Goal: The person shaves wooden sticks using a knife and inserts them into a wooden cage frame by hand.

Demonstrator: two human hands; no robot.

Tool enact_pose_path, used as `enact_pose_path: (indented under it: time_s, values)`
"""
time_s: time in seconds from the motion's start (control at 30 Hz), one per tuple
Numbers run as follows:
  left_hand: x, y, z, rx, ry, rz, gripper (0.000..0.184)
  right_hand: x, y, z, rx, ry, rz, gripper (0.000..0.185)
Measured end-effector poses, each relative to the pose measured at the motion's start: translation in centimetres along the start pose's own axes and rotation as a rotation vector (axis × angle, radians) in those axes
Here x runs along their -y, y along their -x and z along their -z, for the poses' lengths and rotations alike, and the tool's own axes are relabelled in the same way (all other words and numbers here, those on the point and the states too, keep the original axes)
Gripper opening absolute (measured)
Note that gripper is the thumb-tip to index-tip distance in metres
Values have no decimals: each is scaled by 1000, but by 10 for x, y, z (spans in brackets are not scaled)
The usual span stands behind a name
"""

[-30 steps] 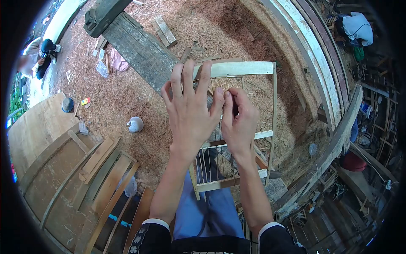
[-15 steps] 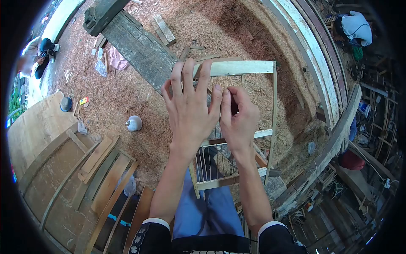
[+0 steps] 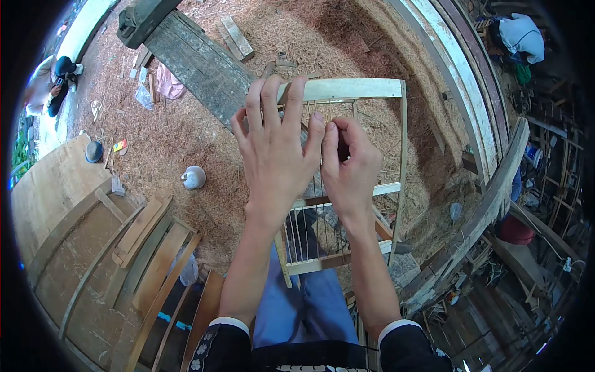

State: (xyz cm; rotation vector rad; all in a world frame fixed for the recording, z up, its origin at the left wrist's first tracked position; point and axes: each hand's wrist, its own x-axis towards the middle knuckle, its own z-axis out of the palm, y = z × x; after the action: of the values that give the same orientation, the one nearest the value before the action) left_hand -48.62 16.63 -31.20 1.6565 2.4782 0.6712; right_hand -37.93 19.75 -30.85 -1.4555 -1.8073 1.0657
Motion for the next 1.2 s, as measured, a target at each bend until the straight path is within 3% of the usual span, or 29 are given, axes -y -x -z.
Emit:
enact_pose_path:
  time_s: [1.2]
  values:
    - [1, 1, -1, -26, 18, -3, 49, -5, 3, -1, -18, 14, 17, 13]
